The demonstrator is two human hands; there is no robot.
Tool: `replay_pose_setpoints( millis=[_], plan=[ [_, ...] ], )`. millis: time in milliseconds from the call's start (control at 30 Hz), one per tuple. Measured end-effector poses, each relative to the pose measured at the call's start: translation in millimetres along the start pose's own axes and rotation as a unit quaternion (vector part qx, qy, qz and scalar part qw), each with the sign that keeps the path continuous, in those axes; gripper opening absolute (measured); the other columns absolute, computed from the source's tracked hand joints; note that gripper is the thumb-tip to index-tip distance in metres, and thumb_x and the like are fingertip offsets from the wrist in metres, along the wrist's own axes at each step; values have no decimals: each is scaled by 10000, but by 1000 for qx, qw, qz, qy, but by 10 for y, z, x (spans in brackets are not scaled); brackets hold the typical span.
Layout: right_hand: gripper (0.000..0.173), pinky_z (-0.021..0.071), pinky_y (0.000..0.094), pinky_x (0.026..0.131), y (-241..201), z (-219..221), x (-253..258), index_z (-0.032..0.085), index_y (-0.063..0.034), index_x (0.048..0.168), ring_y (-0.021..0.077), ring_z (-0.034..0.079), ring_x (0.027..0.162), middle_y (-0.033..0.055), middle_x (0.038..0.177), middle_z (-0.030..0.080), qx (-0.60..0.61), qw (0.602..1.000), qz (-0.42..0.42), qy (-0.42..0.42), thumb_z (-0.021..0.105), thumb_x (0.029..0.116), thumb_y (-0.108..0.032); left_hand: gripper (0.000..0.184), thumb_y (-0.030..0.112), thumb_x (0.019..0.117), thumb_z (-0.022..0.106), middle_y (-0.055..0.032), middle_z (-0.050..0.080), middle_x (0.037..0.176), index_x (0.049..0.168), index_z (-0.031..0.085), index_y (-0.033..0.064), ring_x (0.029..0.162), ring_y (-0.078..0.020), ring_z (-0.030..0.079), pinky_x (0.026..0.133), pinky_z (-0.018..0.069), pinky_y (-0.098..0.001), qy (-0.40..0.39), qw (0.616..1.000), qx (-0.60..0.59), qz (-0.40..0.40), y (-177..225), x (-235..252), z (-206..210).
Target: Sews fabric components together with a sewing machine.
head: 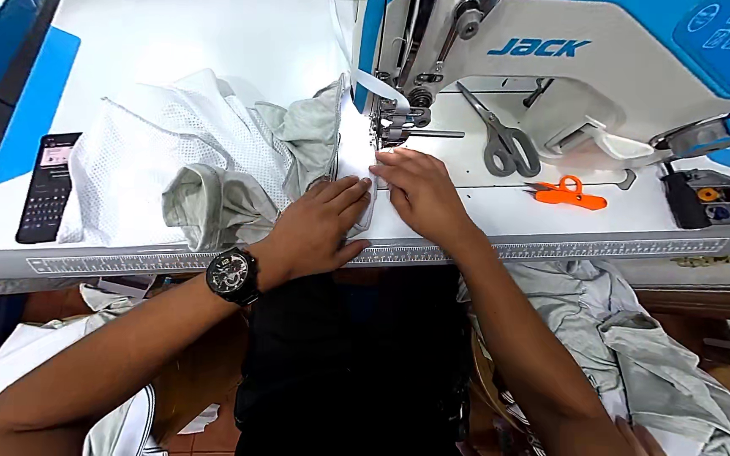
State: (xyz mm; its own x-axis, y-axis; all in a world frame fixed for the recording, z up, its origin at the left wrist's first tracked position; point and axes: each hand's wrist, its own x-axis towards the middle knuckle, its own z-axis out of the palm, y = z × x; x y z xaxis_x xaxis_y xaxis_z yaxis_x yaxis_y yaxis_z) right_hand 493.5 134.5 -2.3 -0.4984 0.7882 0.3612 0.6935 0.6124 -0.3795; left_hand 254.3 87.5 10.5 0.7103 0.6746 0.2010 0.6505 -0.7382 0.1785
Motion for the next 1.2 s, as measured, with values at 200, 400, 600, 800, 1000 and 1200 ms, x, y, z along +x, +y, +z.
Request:
replay_pose_setpoints(
  millis=[200, 400, 600, 800, 1000, 1200],
  plan=[
    [404, 345, 516, 1190, -25, 49, -6, 685, -174, 1341, 231, 493, 1425, -10, 1457, 615, -10, 1000, -4, 4, 421, 1039, -130, 670, 548, 1009, 450, -149, 477, 1564, 1461, 549, 63, 1465, -324, 429, 1193, 344, -515, 10, 1000, -14, -4, -200, 147, 42],
    [294, 514, 500, 1032, 101, -304, -250, 744, -68, 1168, 291, 653, 1219, 114, 1271, 707, -87, 984, 106, 112, 489, 1022, -93, 686, 552, 1008, 457, -180, 522, 1513, 1465, 541, 48, 1434, -343, 464, 1193, 342, -515, 17, 1000, -9, 4, -403, 392, 8],
    [451, 439, 782, 882, 517, -1015, -239, 585, -42, 1410, 577, 604, 1127, 335, 1233, 640, -151, 921, 359, -9, 637, 983, -177, 665, 526, 1025, 449, -227, 539, 1482, 1456, 550, 31, 1415, -381, 482, 1185, 361, -503, 3, 1000, 19, -7, -389, 464, -49],
    [541, 439, 813, 793, 364, -1250, 28, 499, 64, 1423, 680, 579, 1031, 445, 1055, 616, -236, 910, 301, -161, 660, 920, -55, 622, 532, 1035, 421, -215, 568, 1453, 1410, 612, 74, 1363, -376, 535, 1141, 396, -534, -28, 999, 43, 3, -412, 487, -159],
    [715, 466, 732, 825, 300, -1229, -583, 549, -74, 1446, 577, 553, 1120, 318, 1157, 621, -253, 949, 162, -97, 771, 766, -98, 597, 525, 1032, 448, -174, 488, 1548, 1459, 579, 128, 1452, -337, 443, 1200, 338, -501, 39, 999, -23, 2, -525, 363, 83],
    [634, 506, 651, 783, 115, -971, -284, 600, -97, 1404, 516, 601, 1060, 261, 1121, 652, -289, 950, 85, -82, 775, 802, -2, 555, 522, 1022, 470, -218, 515, 1482, 1428, 615, 172, 1431, -378, 440, 1173, 371, -513, 43, 999, -30, -14, -495, 359, 70]
  ],
)
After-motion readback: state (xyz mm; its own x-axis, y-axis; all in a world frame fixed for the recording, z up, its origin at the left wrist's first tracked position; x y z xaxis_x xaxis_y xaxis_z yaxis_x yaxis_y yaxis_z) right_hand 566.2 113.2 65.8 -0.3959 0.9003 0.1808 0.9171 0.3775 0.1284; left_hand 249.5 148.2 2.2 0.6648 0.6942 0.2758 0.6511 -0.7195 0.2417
